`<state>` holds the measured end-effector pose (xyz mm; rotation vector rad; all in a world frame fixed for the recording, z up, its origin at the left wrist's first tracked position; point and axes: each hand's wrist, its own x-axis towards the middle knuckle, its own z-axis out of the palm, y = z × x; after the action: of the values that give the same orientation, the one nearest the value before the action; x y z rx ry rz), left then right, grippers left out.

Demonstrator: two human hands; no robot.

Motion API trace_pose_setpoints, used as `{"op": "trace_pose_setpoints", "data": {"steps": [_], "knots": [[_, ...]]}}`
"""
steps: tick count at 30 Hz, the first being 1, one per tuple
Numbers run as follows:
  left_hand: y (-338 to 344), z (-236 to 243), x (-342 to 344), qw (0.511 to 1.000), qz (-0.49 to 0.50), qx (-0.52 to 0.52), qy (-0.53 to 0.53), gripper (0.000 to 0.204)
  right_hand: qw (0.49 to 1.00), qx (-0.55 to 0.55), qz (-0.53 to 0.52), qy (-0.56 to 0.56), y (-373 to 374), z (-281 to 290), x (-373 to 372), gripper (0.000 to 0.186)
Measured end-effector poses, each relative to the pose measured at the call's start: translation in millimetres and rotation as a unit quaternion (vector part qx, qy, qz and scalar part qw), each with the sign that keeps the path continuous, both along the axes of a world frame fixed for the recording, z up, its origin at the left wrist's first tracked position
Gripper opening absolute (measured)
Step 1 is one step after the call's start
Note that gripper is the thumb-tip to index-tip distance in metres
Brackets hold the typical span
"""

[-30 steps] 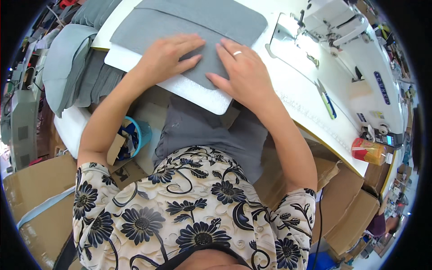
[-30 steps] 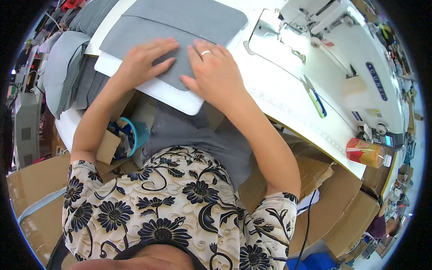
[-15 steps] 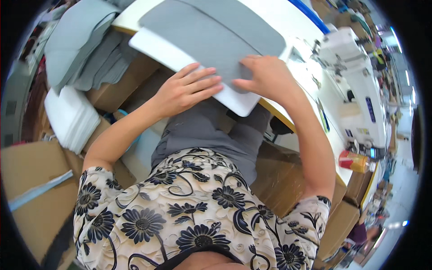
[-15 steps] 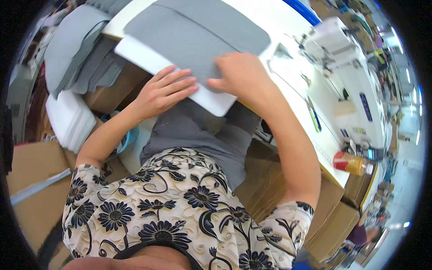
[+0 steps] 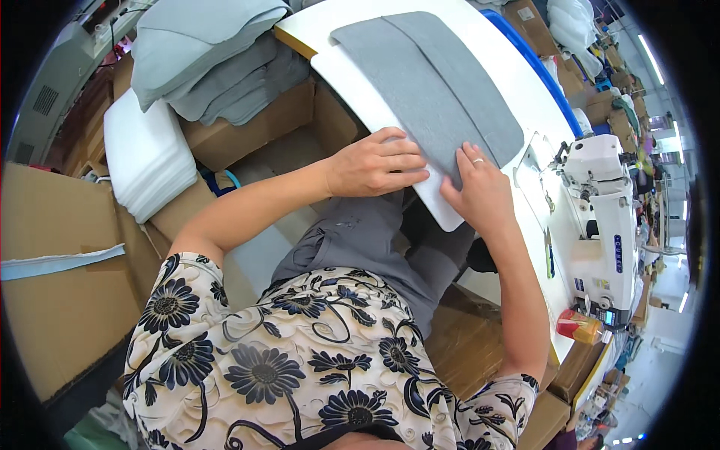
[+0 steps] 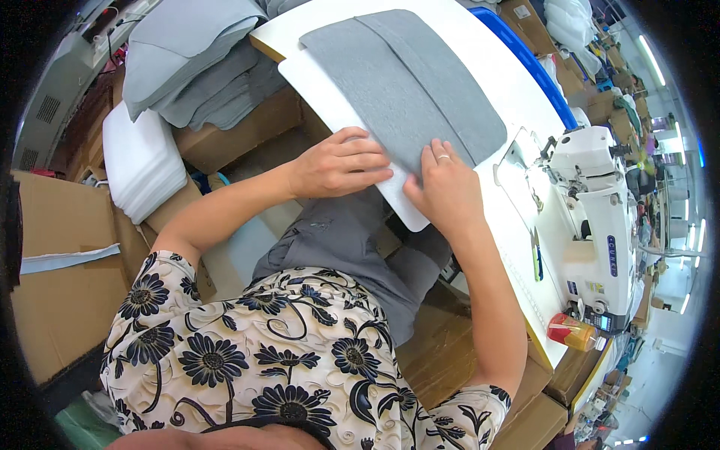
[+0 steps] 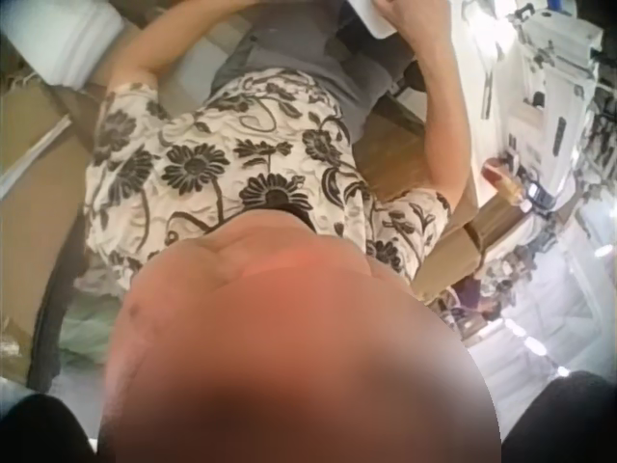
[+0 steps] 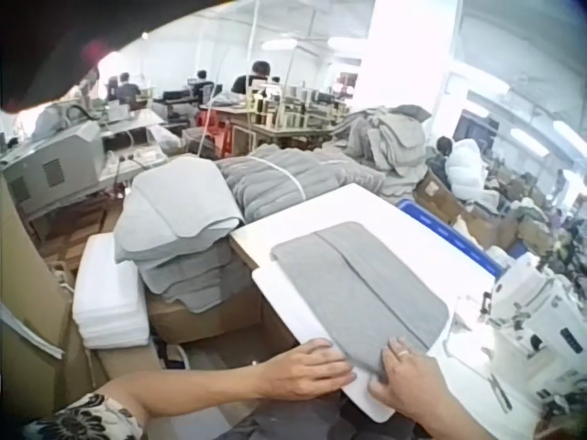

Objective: The recorder is assembling a fabric sleeve by inserting foam padding and sewing the edges using an industrial sewing machine.

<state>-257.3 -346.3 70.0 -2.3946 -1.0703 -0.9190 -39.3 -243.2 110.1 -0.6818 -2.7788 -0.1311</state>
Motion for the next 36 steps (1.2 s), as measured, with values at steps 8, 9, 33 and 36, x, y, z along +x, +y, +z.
{"op": "trace_pose_setpoints", "data": {"steps": [8, 9, 33, 36], "knots": [[57.3, 45.7, 34.8, 0.923, -0.017, -0.381, -0.055, 0.048, 0.956, -0.225, -0.096, 0.159, 100.3, 44.7, 41.6, 0.024], [71.1, 39.3, 54.0, 0.919, 0.021, -0.393, -0.030, 0.053, 0.947, -0.252, -0.067, 0.187, 94.4, 42.4, 40.5, 0.025], [234.2, -42.6, 271.1, 0.906, -0.055, -0.418, 0.033, 0.032, 0.572, -0.644, -0.195, 0.469, -40.2, -171.5, 215.6, 0.029], [248.6, -43.4, 292.7, 0.910, -0.027, -0.408, 0.073, 0.031, 0.530, -0.672, -0.165, 0.490, -11.3, -167.1, 189.9, 0.023]]}}
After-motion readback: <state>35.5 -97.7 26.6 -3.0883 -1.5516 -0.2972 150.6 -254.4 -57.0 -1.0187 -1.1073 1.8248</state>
